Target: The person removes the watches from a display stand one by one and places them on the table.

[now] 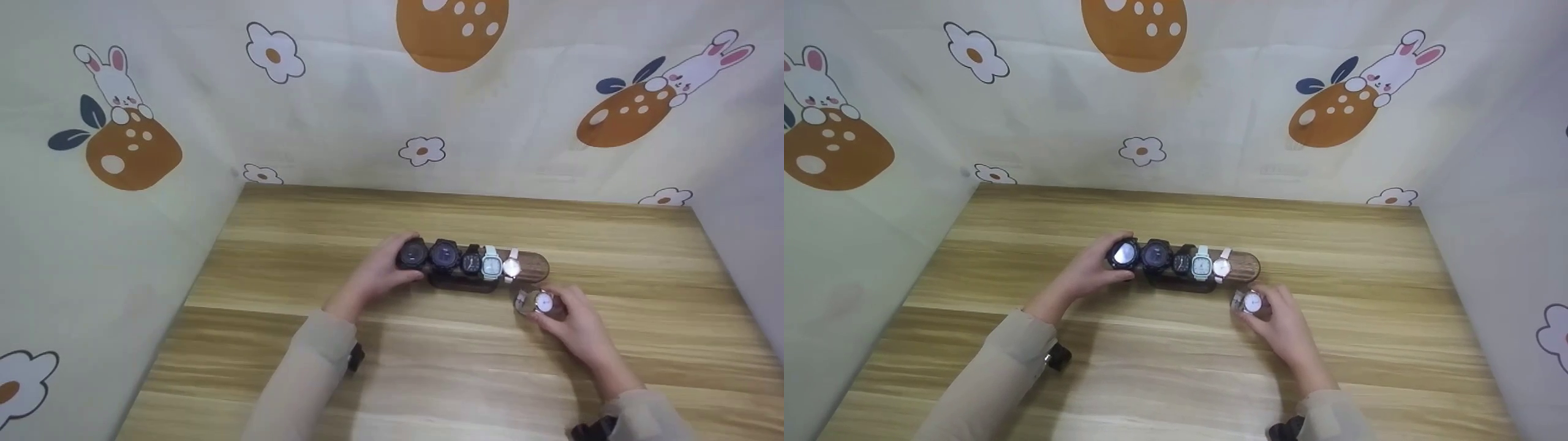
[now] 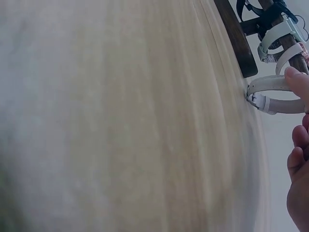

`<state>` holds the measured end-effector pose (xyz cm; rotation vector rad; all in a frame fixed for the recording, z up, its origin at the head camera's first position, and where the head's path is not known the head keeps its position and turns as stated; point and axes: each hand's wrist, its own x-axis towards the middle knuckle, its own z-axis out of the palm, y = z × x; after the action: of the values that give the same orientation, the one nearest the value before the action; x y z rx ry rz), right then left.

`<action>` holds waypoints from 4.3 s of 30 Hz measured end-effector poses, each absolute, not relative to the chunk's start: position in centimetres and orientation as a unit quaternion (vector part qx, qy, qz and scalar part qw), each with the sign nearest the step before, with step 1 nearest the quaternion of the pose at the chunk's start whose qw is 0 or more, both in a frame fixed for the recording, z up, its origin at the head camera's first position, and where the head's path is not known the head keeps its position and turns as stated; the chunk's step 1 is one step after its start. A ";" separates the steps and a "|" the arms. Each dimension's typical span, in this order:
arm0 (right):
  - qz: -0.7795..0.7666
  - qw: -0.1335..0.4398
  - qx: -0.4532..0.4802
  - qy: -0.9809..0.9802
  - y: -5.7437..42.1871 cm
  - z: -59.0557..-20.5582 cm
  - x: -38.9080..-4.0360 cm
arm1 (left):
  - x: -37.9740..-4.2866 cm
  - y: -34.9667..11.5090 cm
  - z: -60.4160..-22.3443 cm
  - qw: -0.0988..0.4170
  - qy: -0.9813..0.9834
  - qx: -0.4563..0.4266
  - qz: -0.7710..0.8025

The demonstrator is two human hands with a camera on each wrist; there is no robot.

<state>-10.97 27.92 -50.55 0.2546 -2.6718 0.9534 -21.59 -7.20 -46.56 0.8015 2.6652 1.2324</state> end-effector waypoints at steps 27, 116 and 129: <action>0.453 0.038 0.086 -0.887 28.0 -52.0 -10.4 | -21.7 -7.2 -46.5 0.047 0.871 0.266 0.411; 0.423 0.046 0.062 -0.903 28.3 -48.6 -11.2 | -21.6 -7.3 -46.7 0.041 0.873 0.266 0.407; 0.408 0.067 0.041 -0.909 28.3 -47.7 -11.8 | -21.5 -7.2 -46.6 0.050 0.873 0.258 0.411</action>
<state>-11.80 28.34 -47.74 0.1238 -2.7412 1.2313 -21.51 -7.24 -46.57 0.7851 2.6590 1.2504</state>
